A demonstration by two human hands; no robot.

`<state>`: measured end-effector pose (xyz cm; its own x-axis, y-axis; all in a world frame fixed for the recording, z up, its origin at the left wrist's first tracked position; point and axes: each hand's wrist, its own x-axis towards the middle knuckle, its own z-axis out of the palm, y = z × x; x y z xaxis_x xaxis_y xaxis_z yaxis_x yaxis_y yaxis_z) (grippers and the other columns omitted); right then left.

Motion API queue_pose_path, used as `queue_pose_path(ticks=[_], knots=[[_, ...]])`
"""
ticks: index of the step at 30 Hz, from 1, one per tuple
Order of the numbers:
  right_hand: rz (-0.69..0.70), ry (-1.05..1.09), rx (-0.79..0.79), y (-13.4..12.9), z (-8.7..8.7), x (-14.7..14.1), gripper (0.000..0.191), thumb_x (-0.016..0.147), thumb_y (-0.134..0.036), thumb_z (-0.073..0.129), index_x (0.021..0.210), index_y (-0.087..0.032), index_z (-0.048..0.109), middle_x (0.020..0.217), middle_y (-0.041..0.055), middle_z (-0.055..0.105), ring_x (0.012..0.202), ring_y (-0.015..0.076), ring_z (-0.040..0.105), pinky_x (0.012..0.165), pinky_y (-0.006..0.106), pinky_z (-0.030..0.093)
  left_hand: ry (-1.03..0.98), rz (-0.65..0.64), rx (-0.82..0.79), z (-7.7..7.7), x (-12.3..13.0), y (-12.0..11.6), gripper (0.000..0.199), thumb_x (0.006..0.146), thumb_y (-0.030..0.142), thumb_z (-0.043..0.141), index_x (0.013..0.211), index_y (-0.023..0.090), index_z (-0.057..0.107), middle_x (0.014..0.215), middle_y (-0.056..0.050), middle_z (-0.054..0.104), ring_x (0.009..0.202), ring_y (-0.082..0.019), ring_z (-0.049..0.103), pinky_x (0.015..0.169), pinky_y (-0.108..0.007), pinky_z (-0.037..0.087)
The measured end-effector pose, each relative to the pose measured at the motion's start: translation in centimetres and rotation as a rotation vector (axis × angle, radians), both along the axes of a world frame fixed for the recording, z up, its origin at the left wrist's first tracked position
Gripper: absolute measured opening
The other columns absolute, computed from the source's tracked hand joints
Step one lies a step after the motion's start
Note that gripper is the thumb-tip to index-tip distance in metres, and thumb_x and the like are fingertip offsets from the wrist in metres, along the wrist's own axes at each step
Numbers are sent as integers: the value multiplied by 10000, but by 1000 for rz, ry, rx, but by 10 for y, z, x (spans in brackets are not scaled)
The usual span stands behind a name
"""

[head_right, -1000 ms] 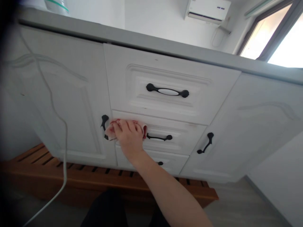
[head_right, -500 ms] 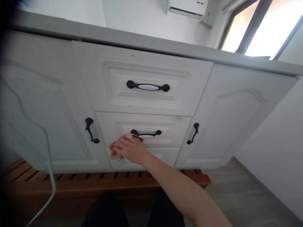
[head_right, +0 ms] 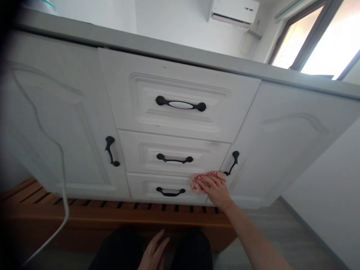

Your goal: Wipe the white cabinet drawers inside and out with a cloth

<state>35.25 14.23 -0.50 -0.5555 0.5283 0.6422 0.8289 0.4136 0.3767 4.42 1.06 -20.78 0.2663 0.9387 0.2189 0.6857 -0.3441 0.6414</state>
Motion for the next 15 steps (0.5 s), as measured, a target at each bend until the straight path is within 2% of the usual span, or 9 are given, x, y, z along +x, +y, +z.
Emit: queue_pose_path(ticks=[2, 3, 5, 7, 9, 12, 15], knots=[[-38, 50, -47, -3, -14, 2, 496, 855, -121, 613, 1286, -366, 622, 1199, -2, 691, 1067, 221, 540, 910, 365, 378, 149, 53, 406, 23, 4, 21, 600, 857, 81, 470, 1426, 269, 452, 1490, -85, 476, 1357, -231, 472, 1071, -377, 493], [-43, 70, -67, -3, -19, 1, 505, 854, -116, 605, 1297, -359, 615, 1215, 6, 682, 1083, 228, 535, 926, 373, 380, 182, 111, 497, 39, 7, 33, 621, 861, 91, 483, 1455, 255, 406, 1495, -94, 461, 1363, -240, 456, 1079, -391, 480], [-39, 99, -100, -3, -24, 0, 536, 857, -96, 573, 1327, -353, 592, 1249, 19, 659, 1126, 234, 522, 968, 386, 380, 218, 121, 595, 71, 14, 58, 627, 872, 101, 492, 1472, 236, 371, 1493, -100, 452, 1386, -255, 409, 1114, -407, 431], [-34, 108, -135, -4, -25, -1, 570, 858, -74, 543, 1355, -352, 567, 1282, 27, 636, 1168, 234, 509, 1012, 397, 374, 228, 102, 580, 99, 22, 82, 595, 888, 117, 470, 1464, 233, 377, 1456, -92, 486, 1366, -266, 413, 1123, -432, 402], [-31, 113, -168, -5, -21, -1, 590, 857, -62, 526, 1369, -354, 553, 1303, 30, 620, 1194, 231, 499, 1042, 405, 366, 250, 55, 451, 117, 27, 100, 577, 882, 111, 448, 1448, 206, 389, 1410, -95, 521, 1324, -284, 438, 1125, -468, 382], [-22, 128, -219, -8, -13, -1, 599, 860, -60, 517, 1381, -355, 540, 1323, 38, 601, 1215, 233, 486, 1055, 413, 361, 270, 5, 372, 127, 29, 113, 547, 840, 87, 459, 1375, 197, 466, 1343, -76, 572, 1256, -279, 484, 1113, -469, 383], [-12, 157, -280, -14, -5, -6, 623, 840, -35, 495, 1387, -328, 538, 1348, 62, 571, 1237, 249, 463, 1067, 432, 351, 273, 2, 353, 129, 29, 112, 533, 818, 88, 471, 1335, 217, 487, 1336, -58, 574, 1240, -265, 489, 1110, -454, 375]])
